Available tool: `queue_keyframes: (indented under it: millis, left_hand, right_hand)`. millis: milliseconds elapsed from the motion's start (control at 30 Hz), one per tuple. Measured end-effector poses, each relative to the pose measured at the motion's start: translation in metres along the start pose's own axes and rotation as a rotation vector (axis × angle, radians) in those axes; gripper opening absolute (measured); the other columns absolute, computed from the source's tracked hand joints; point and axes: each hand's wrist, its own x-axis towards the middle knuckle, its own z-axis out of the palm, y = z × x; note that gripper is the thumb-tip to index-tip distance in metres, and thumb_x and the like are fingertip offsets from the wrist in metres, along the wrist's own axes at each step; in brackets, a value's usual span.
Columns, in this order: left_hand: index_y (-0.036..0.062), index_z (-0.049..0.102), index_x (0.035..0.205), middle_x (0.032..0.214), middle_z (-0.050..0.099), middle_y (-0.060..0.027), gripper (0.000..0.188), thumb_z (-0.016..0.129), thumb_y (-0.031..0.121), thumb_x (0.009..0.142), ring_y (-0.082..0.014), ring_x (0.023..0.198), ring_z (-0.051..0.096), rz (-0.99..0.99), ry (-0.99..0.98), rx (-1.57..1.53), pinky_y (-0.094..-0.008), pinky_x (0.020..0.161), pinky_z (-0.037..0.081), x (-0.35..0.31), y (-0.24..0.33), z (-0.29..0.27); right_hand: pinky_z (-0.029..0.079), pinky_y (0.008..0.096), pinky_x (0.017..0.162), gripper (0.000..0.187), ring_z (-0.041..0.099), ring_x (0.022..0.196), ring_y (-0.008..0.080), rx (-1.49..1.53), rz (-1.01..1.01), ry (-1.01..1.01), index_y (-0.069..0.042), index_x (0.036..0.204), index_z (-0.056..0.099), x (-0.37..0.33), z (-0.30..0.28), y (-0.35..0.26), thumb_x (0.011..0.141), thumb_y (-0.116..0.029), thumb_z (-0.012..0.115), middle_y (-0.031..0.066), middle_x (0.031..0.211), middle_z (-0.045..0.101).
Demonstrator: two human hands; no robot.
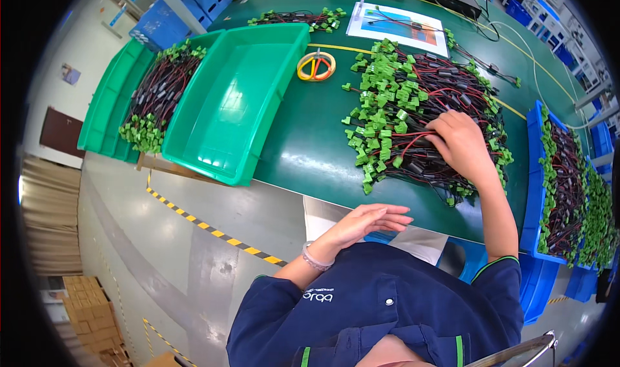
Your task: The person transfers a bundle of wire harnesses from a blue container onto the workbench, connects the green terminal connectors together by hand, and places the assembled wire harness bundle into a green container.
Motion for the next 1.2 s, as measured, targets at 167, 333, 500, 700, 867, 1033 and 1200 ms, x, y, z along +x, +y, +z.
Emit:
queue_keyframes:
  millis: [167,333,500,700,867,1033,1200]
  left_hand:
    - [-0.0045,0.037,0.120,0.113,0.049,-0.0166,0.045,0.035,0.028,0.089,-0.0212,0.101,0.051,-0.029,0.046,-0.148,-0.0316,0.089,0.038,-0.014,-0.009,-0.007]
    - [-0.0046,0.035,0.122,0.114,0.048,-0.0185,0.047,0.036,0.029,0.089,-0.0227,0.102,0.051,-0.081,-0.026,-0.234,-0.0317,0.089,0.038,-0.006,-0.010,-0.003]
    - [-0.0025,0.035,0.122,0.114,0.049,-0.0161,0.045,0.036,0.028,0.089,-0.0205,0.102,0.051,0.006,-0.034,-0.032,-0.0305,0.089,0.038,0.011,-0.003,0.004]
    - [-0.0021,0.036,0.122,0.114,0.049,-0.0165,0.045,0.037,0.029,0.089,-0.0217,0.102,0.051,-0.005,-0.037,-0.003,-0.0319,0.090,0.037,0.016,0.000,0.010]
    - [-0.0032,0.037,0.121,0.113,0.049,-0.0174,0.045,0.036,0.028,0.089,-0.0219,0.100,0.052,-0.018,0.021,-0.019,-0.0324,0.089,0.038,0.012,-0.001,0.010]
    - [-0.0044,0.037,0.120,0.112,0.050,-0.0184,0.043,0.034,0.026,0.089,-0.0219,0.099,0.052,0.009,0.069,0.005,-0.0321,0.089,0.039,0.010,-0.002,0.008]
    - [-0.0052,0.038,0.119,0.112,0.050,-0.0194,0.043,0.034,0.025,0.090,-0.0219,0.099,0.052,-0.018,0.059,-0.071,-0.0314,0.088,0.039,0.010,-0.003,0.007]
  right_hand:
    - [0.040,0.0242,0.062,0.008,0.048,0.067,0.0141,0.617,0.219,0.397,0.001,0.086,0.049,-0.015,-0.009,0.019,0.080,-0.004,0.048,0.0064,0.071,0.049]
    - [0.039,0.0216,0.057,0.010,0.047,0.063,0.0088,0.584,0.262,-0.071,0.002,0.086,0.050,-0.020,-0.015,0.025,0.083,-0.003,0.042,0.0030,0.070,0.051]
    - [0.041,0.0293,0.057,0.011,0.052,0.062,0.0221,0.602,0.242,0.202,0.001,0.084,0.053,-0.023,-0.028,0.028,0.078,-0.008,0.049,0.0133,0.069,0.054]
    - [0.038,0.0224,0.045,0.007,0.047,0.050,0.0064,0.900,0.297,0.487,0.000,0.080,0.054,-0.034,-0.050,0.045,0.075,-0.005,0.052,0.0047,0.066,0.051]
    - [0.036,0.0205,0.046,0.009,0.045,0.053,0.0050,0.632,0.447,-0.013,0.001,0.082,0.054,-0.042,-0.065,0.048,0.076,-0.002,0.048,0.0032,0.066,0.051]
    - [0.030,0.0206,0.046,0.013,0.038,0.052,0.0055,0.519,0.338,0.260,0.001,0.077,0.053,-0.033,-0.056,0.047,0.077,-0.011,0.056,0.0005,0.060,0.047]
    - [0.032,0.0306,0.046,0.027,0.040,0.047,0.0213,0.127,0.431,0.473,0.001,0.063,0.047,-0.023,-0.041,0.043,0.075,-0.019,0.060,0.0109,0.054,0.045]
